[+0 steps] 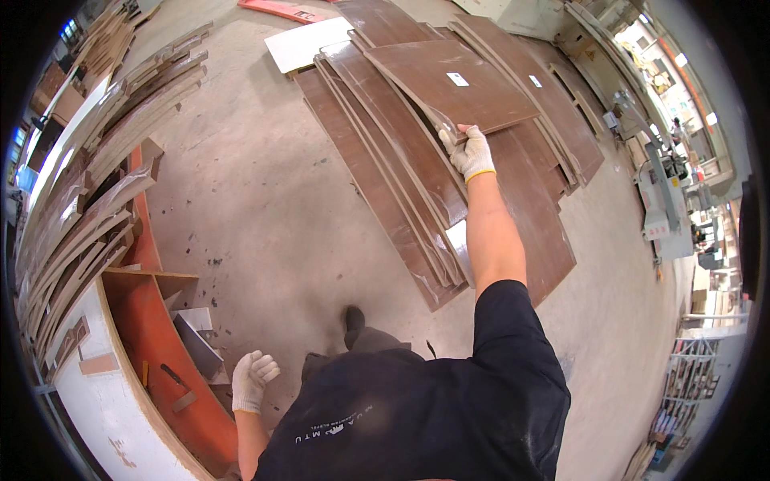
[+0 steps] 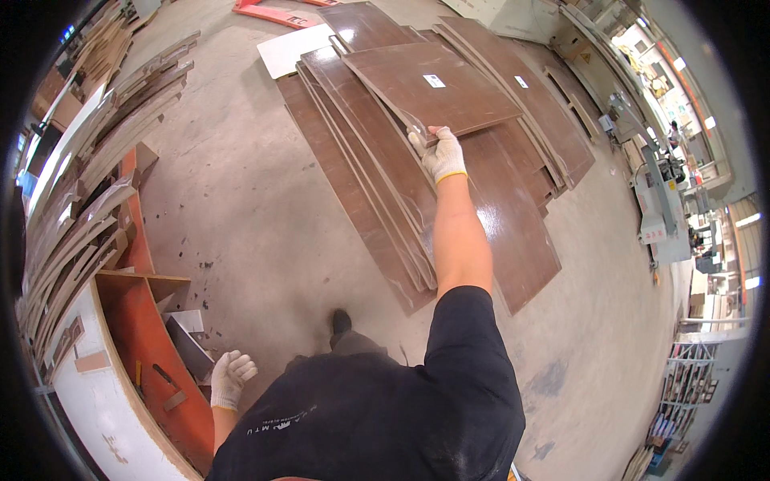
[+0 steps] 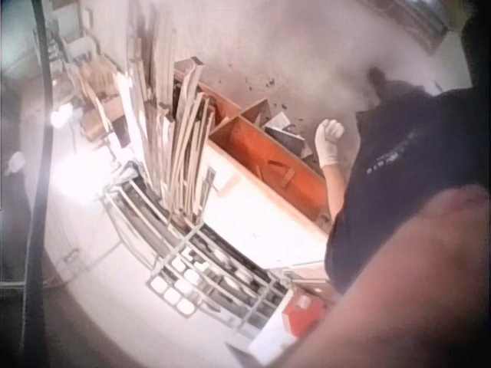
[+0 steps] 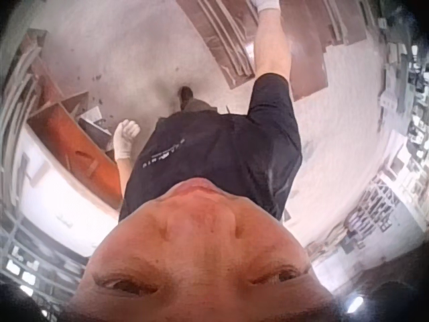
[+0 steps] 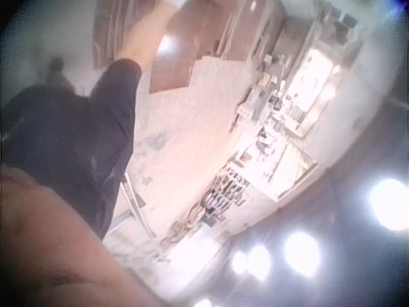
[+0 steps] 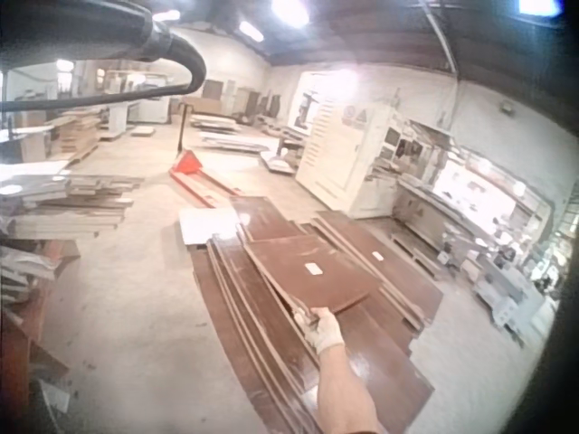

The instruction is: The person repeatedly picks up brown wood panels from a pile, carries them to a workbench, and stacks them. They also handle smaller offcut pieces, placing them on the bench or floor.

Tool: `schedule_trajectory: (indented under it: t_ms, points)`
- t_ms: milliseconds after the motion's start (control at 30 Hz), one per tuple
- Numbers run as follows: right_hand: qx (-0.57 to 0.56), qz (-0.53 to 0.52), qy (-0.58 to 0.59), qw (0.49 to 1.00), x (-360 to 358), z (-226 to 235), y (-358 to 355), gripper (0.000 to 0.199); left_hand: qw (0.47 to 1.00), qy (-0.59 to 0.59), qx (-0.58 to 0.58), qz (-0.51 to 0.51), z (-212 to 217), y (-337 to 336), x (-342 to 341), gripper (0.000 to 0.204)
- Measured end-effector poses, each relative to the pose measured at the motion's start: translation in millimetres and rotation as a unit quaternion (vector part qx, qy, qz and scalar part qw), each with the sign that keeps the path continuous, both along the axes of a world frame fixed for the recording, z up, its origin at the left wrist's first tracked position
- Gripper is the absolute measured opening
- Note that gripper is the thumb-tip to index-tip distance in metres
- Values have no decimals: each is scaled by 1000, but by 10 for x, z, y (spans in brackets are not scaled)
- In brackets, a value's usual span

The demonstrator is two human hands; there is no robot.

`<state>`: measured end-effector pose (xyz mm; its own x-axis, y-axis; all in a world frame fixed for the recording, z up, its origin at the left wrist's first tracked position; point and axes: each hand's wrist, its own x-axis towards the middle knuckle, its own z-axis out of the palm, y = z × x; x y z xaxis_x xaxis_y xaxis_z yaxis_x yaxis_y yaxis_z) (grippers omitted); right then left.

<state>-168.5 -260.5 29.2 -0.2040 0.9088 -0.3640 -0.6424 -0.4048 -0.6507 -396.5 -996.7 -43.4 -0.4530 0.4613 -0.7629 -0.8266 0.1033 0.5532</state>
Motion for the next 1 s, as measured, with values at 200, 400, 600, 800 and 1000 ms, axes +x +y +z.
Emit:
schedule_trajectory:
  t_ms: [200, 400, 600, 800, 1000]
  points:
    - [-30, 53, 46, 997, -25, -186, -62, 13, 1000, -12, -3, -28, 8, -6, 59, 41]
    - [112, 209, -243, 941, 297, -109, -237, 24, 993, 33, -95, 66, 204, -459, 414, 22]
    - [112, 409, -528, 736, -179, -251, -1247, 37, 959, 189, -163, 136, 919, -992, 582, 39]
    - [264, 747, -361, 491, -1043, -454, -3559, 36, 715, 376, -542, 231, 1719, -2159, 613, 65]
    - [365, 803, -308, 356, -1570, -129, -4929, 36, 450, 244, -731, 450, 1524, -4844, 1380, 71]
